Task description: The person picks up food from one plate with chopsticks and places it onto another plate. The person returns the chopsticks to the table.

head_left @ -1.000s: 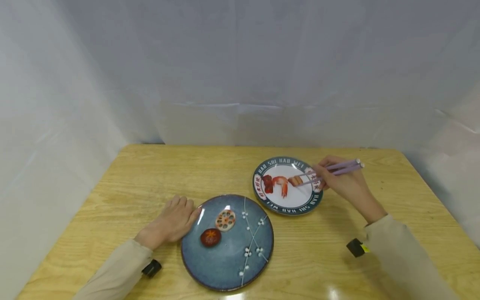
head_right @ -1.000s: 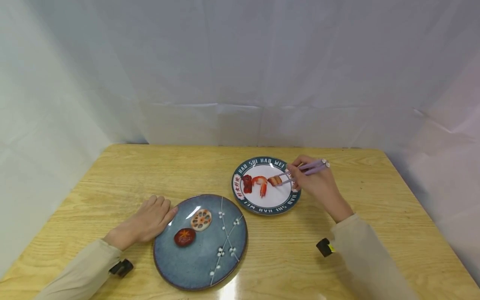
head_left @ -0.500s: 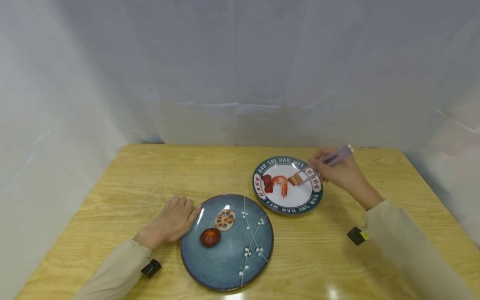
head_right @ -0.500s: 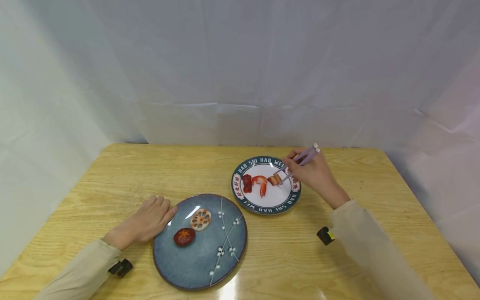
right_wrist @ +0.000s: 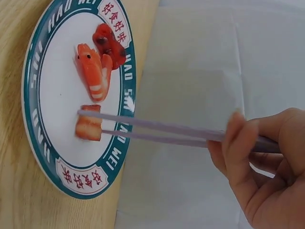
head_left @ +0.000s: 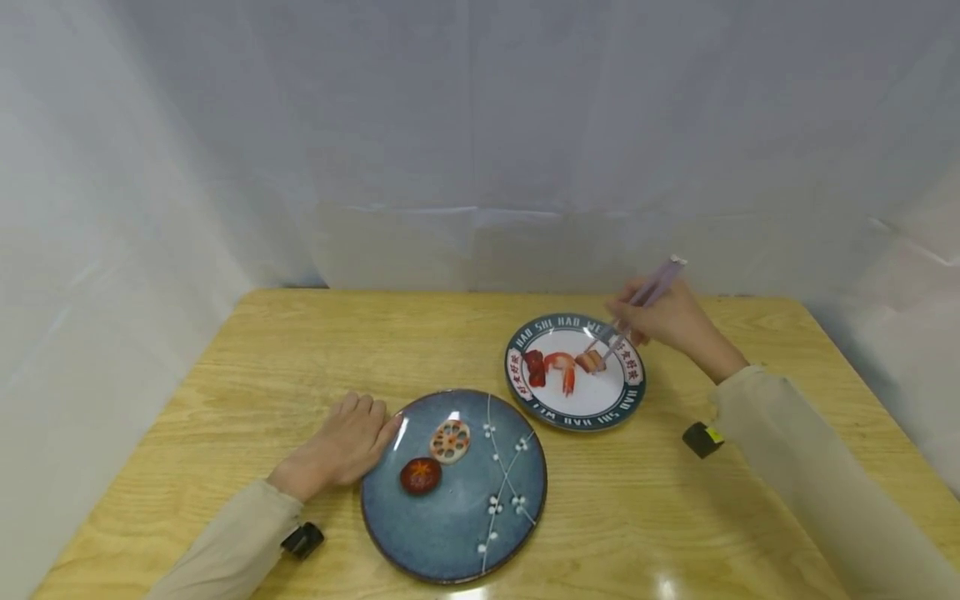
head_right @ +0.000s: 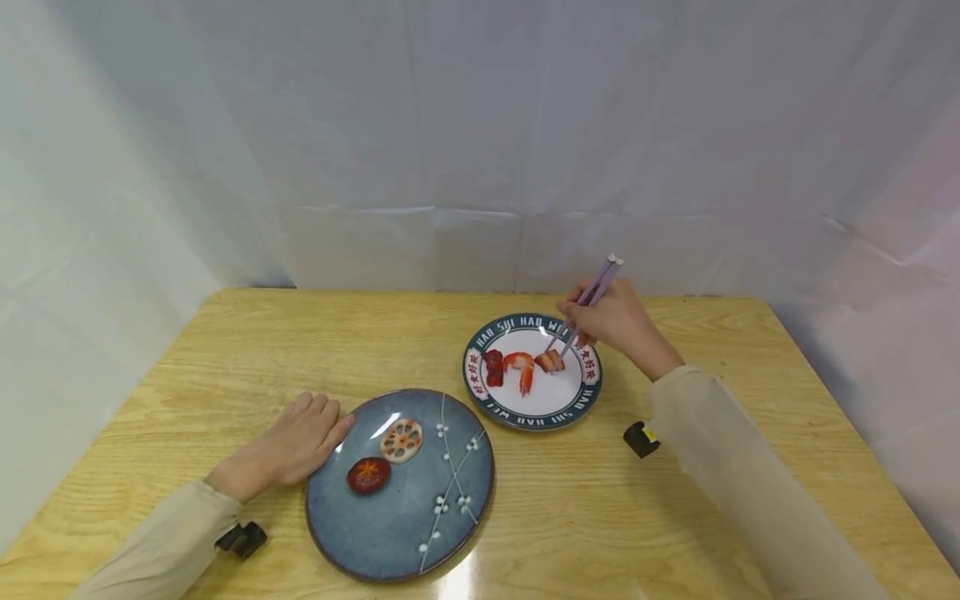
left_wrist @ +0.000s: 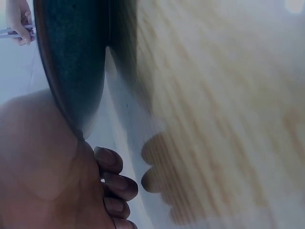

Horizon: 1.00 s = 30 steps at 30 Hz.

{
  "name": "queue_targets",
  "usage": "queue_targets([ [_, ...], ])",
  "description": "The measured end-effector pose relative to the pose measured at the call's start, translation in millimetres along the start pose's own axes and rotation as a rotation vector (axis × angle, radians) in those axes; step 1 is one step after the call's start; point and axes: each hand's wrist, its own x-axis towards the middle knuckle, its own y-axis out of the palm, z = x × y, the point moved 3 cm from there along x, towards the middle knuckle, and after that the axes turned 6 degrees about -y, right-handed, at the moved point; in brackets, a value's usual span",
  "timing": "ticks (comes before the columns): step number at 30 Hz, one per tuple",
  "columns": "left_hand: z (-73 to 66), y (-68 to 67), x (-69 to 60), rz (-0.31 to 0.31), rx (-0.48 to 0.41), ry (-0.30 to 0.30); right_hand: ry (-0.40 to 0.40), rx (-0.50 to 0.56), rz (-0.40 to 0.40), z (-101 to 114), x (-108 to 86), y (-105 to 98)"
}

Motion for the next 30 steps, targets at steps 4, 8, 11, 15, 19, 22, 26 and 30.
queue_targets([
  [4,-0.7,-0.8,0.0,-0.001,0.004,-0.008,-0.035,0.072,-0.024,-4,-0.5,2],
  [8,-0.4,0.4,0.7,0.002,0.013,-0.017,-0.090,0.092,-0.053,-9,-2.3,4],
  [11,-0.6,1.1,0.9,-0.005,0.014,-0.016,-0.071,0.079,-0.047,-11,-4.7,4],
  [15,-1.1,-0.8,0.2,-0.021,0.017,-0.011,0.012,0.084,-0.030,-10,-9.4,0],
  [19,-0.8,-2.0,0.1,-0.031,0.025,-0.009,0.063,0.098,-0.047,-9,-13.0,-2],
  [22,-0.6,-1.8,-0.4,-0.025,0.024,-0.011,0.052,0.097,-0.071,-9,-12.0,-1],
  [26,0.4,-1.0,-0.7,-0.005,0.021,-0.020,-0.043,0.077,-0.122,-11,-7.5,3],
  [30,0.4,-0.8,-0.2,-0.003,0.017,-0.024,-0.074,0.068,-0.160,-14,-2.0,4],
])
